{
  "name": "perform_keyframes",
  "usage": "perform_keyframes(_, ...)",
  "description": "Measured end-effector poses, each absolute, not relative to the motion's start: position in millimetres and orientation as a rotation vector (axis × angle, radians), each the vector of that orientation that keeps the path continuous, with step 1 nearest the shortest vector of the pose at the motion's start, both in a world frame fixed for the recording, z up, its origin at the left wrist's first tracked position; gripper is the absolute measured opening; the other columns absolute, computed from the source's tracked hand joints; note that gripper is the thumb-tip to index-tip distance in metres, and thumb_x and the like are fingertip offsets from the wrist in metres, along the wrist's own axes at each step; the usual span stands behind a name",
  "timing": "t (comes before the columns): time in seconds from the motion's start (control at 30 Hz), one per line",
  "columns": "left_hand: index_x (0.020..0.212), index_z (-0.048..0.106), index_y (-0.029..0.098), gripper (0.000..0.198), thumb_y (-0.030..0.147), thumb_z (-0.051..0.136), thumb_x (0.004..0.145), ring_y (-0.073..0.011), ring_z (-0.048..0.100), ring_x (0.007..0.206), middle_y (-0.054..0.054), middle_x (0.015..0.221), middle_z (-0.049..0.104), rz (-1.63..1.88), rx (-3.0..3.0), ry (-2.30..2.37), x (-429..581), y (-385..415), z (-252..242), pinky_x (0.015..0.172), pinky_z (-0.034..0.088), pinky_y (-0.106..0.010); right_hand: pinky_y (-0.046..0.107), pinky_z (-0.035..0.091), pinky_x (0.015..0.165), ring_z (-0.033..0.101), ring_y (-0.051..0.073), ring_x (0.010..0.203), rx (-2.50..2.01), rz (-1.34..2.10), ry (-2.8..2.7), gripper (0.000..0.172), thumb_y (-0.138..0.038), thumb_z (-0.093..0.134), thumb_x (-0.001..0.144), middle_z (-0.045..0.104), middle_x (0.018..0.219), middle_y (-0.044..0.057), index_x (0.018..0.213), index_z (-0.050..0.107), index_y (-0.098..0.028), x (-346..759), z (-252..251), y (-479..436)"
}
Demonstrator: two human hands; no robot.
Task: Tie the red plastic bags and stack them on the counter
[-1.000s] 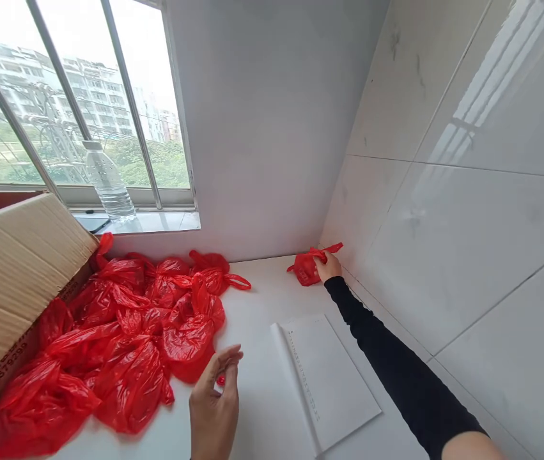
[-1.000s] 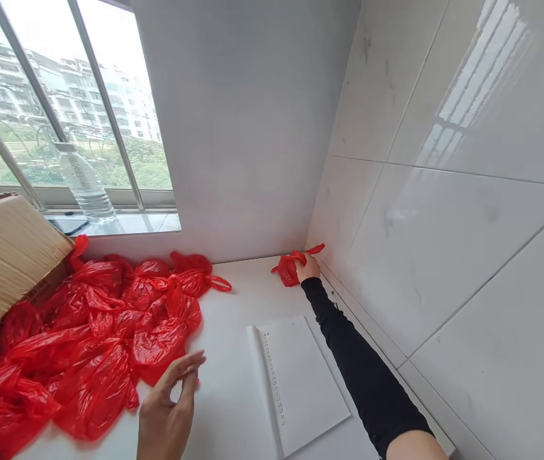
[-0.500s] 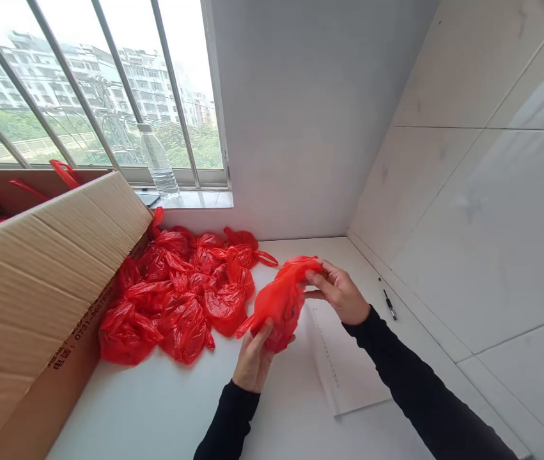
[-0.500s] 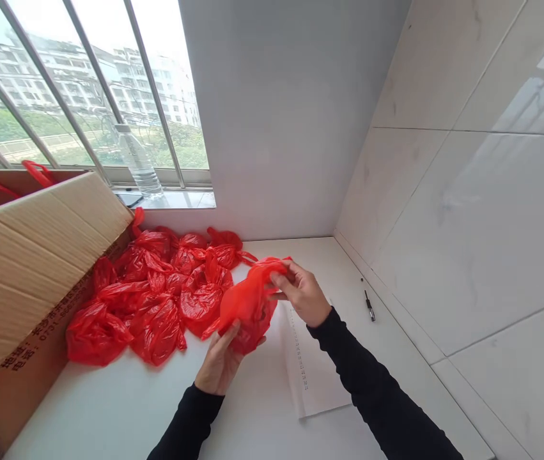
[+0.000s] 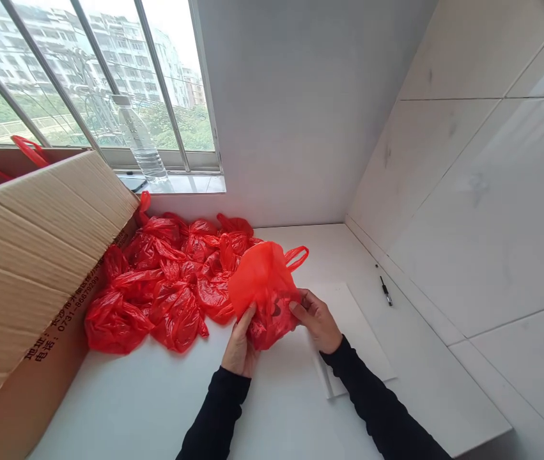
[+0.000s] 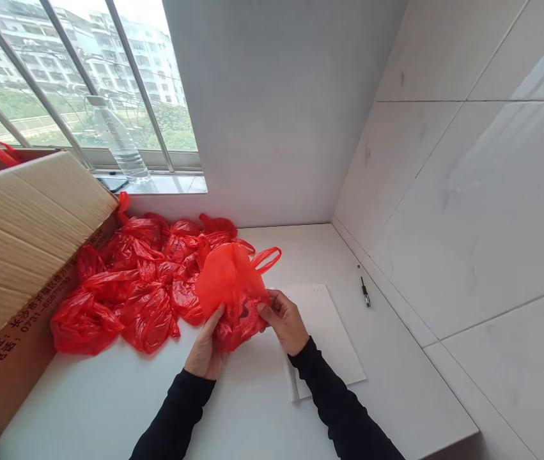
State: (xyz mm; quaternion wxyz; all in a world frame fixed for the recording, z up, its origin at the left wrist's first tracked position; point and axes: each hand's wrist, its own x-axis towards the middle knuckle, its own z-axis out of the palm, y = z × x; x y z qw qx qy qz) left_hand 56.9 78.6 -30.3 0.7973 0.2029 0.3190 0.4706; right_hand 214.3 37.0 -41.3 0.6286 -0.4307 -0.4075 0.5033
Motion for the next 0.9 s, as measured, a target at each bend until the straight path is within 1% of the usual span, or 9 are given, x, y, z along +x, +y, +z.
perform_keyframes(0.17, 0.120, 0.066, 0.017, 0.037, 0.019, 0.066, 0.084, -0.0281, 0.068, 0.113, -0.010, 0.122, 0.072, 1.018, 0.328, 0.677, 55.7, 80.3, -25.7, 0.091, 0.061, -0.040, 0.030, 0.057, 0.068, 0.063, 0.016, 0.082, -0.897, 1.220, -0.863, 0.051, -0.041, 0.077, 0.078, 0.067, 0.103, 0.004, 0.122, 0.061, -0.022, 222.9, -38.8, 33.9)
perform_keyframes(0.3, 0.117, 0.068, 0.018, 0.039, 0.011, 0.065, 0.078, -0.0270, 0.070, 0.107, -0.009, 0.113, 0.075, 1.040, 0.303, 0.673, 53.5, 79.3, -25.7, 0.090, 0.061, -0.039, 0.029, 0.055, 0.068, 0.061, 0.015, 0.076, -0.904, 1.138, -0.916, 0.038, -0.038, 0.077, 0.079, 0.068, 0.091, 0.002, 0.111, 0.067, -0.020, 227.3, -38.8, 33.7)
perform_keyframes(0.4, 0.118, 0.067, 0.020, 0.045, 0.009, 0.068, 0.075, -0.0276, 0.070, 0.105, -0.008, 0.111, 0.076, 1.031, 0.358, 0.640, 51.4, 76.9, -27.7, 0.089, 0.061, -0.041, 0.032, 0.055, 0.071, 0.064, 0.018, 0.080, -0.900, 1.095, -0.930, 0.033, -0.037, 0.076, 0.080, 0.070, 0.091, 0.003, 0.109, 0.068, -0.021, 227.6, -38.0, 33.6)
perform_keyframes(0.47, 0.120, 0.066, 0.022, 0.047, 0.009, 0.071, 0.075, -0.0289, 0.070, 0.106, -0.007, 0.113, 0.075, 1.005, 0.412, 0.598, 49.7, 76.1, -31.3, 0.089, 0.060, -0.045, 0.037, 0.056, 0.078, 0.066, 0.022, 0.090, -0.897, 1.076, -0.956, 0.032, -0.038, 0.074, 0.082, 0.071, 0.099, 0.004, 0.110, 0.067, -0.023, 226.3, -37.7, 33.3)
perform_keyframes(0.53, 0.118, 0.067, 0.024, 0.047, 0.013, 0.076, 0.073, -0.0298, 0.070, 0.104, -0.006, 0.114, 0.075, 1.018, 0.467, 0.537, 48.0, 76.5, -37.6, 0.087, 0.060, -0.046, 0.043, 0.054, 0.092, 0.064, 0.025, 0.107, -0.917, 1.013, -1.008, 0.035, -0.038, 0.072, 0.084, 0.069, 0.113, 0.006, 0.117, 0.065, -0.026, 224.3, -38.3, 32.9)
perform_keyframes(0.63, 0.110, 0.071, 0.024, 0.047, 0.024, 0.085, 0.066, -0.0285, 0.072, 0.095, -0.006, 0.112, 0.076, 1.099, 0.535, 0.457, 46.0, 78.8, -49.7, 0.081, 0.062, -0.042, 0.047, 0.047, 0.106, 0.057, 0.027, 0.122, -1.005, 0.860, -1.067, 0.044, -0.039, 0.071, 0.084, 0.062, 0.130, 0.007, 0.125, 0.058, -0.029, 221.2, -41.6, 32.1)
perform_keyframes(0.73, 0.107, 0.073, 0.022, 0.047, 0.031, 0.087, 0.064, -0.0269, 0.072, 0.090, -0.008, 0.112, 0.076, 1.165, 0.556, 0.445, 46.5, 79.9, -55.1, 0.076, 0.062, -0.037, 0.046, 0.055, 0.094, 0.064, 0.026, 0.106, -1.095, 0.798, -1.057, 0.034, -0.040, 0.070, 0.084, 0.065, 0.120, 0.008, 0.114, 0.061, -0.027, 219.4, -44.9, 31.9)
perform_keyframes(0.8, 0.113, 0.071, 0.023, 0.048, 0.027, 0.084, 0.068, -0.0287, 0.071, 0.101, -0.008, 0.115, 0.075, 1.169, 0.548, 0.466, 48.6, 78.8, -51.1, 0.082, 0.061, -0.038, 0.041, 0.059, 0.079, 0.066, 0.023, 0.093, -1.113, 0.862, -1.032, 0.029, -0.040, 0.069, 0.085, 0.066, 0.112, 0.008, 0.109, 0.062, -0.026, 218.6, -45.1, 32.3)
perform_keyframes(0.9, 0.119, 0.069, 0.024, 0.048, 0.017, 0.080, 0.072, -0.0293, 0.066, 0.113, -0.007, 0.117, 0.074, 1.087, 0.527, 0.539, 53.0, 75.6, -39.8, 0.090, 0.058, -0.039, 0.032, 0.058, 0.065, 0.063, 0.018, 0.084, -1.113, 0.972, -0.977, 0.031, -0.039, 0.071, 0.083, 0.065, 0.104, 0.004, 0.109, 0.060, -0.025, 217.3, -43.3, 33.4)
